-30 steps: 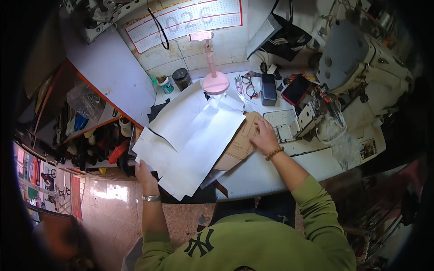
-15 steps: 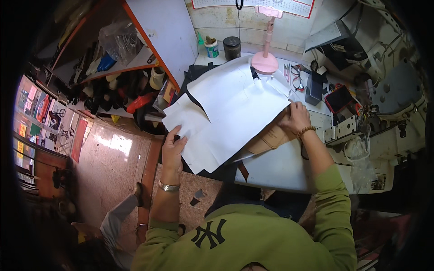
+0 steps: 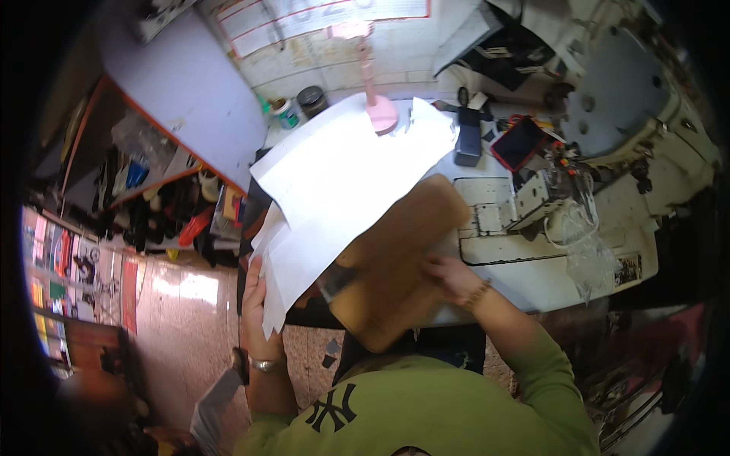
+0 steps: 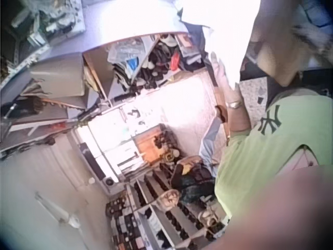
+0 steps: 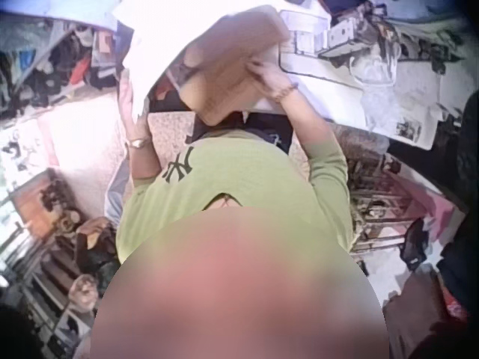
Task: The person retrieves a cardboard template and white paper from a low shelf, then places them on a workbench. They trace the template onto the paper with a pen and cut along the traced lines using scissors.
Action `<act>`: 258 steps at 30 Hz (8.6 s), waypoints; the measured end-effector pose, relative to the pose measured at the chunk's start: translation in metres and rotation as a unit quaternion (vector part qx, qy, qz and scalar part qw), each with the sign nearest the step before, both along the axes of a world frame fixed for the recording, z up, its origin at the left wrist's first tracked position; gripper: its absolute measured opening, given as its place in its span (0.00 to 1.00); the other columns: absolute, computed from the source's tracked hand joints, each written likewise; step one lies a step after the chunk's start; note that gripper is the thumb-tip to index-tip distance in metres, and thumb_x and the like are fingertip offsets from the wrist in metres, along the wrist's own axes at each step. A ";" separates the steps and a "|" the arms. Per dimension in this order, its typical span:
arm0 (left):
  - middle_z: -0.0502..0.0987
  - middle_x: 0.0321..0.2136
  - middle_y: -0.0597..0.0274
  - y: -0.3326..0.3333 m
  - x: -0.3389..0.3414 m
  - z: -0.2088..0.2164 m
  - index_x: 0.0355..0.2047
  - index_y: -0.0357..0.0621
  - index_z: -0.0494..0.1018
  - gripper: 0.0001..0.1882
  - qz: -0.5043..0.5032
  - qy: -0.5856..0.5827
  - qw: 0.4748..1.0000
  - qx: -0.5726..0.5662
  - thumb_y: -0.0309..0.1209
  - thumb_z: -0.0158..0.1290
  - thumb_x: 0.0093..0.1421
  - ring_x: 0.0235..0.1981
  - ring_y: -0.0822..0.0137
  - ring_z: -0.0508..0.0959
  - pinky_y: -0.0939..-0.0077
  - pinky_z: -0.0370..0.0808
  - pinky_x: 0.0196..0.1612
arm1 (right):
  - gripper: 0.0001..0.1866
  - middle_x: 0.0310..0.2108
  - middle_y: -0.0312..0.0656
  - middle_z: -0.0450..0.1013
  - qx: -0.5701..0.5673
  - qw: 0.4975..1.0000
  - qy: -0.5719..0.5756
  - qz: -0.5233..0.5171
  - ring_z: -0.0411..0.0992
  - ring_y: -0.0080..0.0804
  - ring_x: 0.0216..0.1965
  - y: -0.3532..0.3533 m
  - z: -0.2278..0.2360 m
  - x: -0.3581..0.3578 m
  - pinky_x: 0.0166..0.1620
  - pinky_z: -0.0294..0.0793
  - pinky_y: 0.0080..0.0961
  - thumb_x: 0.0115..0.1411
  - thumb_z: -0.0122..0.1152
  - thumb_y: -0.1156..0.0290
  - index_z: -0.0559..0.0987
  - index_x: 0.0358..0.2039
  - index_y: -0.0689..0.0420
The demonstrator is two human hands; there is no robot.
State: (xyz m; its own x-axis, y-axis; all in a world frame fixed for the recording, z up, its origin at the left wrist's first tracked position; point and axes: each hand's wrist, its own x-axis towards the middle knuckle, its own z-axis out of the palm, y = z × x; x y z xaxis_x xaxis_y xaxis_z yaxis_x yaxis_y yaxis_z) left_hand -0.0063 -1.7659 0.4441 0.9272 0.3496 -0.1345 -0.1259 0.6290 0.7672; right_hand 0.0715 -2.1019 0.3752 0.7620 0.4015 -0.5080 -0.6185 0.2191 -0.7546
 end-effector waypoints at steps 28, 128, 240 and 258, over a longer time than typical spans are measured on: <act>0.74 0.50 0.59 -0.018 0.038 -0.022 0.53 0.38 0.69 0.22 -0.217 -0.009 0.788 0.576 0.15 0.49 0.58 0.48 0.70 0.74 0.79 0.72 0.48 | 0.10 0.31 0.39 0.75 -0.184 0.940 -0.234 -0.167 0.73 0.28 0.31 -0.027 0.008 -0.015 0.37 0.72 0.25 0.64 0.52 0.72 0.71 0.44 0.62; 0.65 0.59 0.50 -0.165 0.031 -0.049 0.56 0.58 0.70 0.28 -0.244 -0.106 0.476 0.838 0.49 0.55 0.56 0.59 0.52 0.65 0.55 0.61 0.60 | 0.11 0.21 0.32 0.73 -0.256 0.638 -0.505 -0.522 0.65 0.17 0.23 -0.171 0.139 0.387 0.29 0.65 0.22 0.57 0.66 0.67 0.80 0.26 0.62; 0.65 0.60 0.51 -0.176 0.019 -0.085 0.54 0.48 0.71 0.23 -0.149 -0.110 0.596 0.781 0.29 0.56 0.56 0.59 0.48 0.63 0.55 0.61 0.60 | 0.22 0.52 0.50 0.72 -0.524 0.659 -0.539 -0.030 0.70 0.48 0.45 -0.071 -0.007 -0.080 0.49 0.69 0.37 0.48 0.66 0.77 0.75 0.46 0.61; 0.63 0.62 0.59 -0.171 0.017 -0.082 0.55 0.64 0.71 0.23 -0.158 -0.117 0.509 0.838 0.37 0.55 0.57 0.59 0.59 0.63 0.64 0.57 0.59 | 0.17 0.48 0.47 0.75 -0.528 0.643 -0.553 -0.043 0.72 0.43 0.40 -0.076 -0.011 -0.082 0.44 0.73 0.32 0.47 0.64 0.78 0.79 0.40 0.60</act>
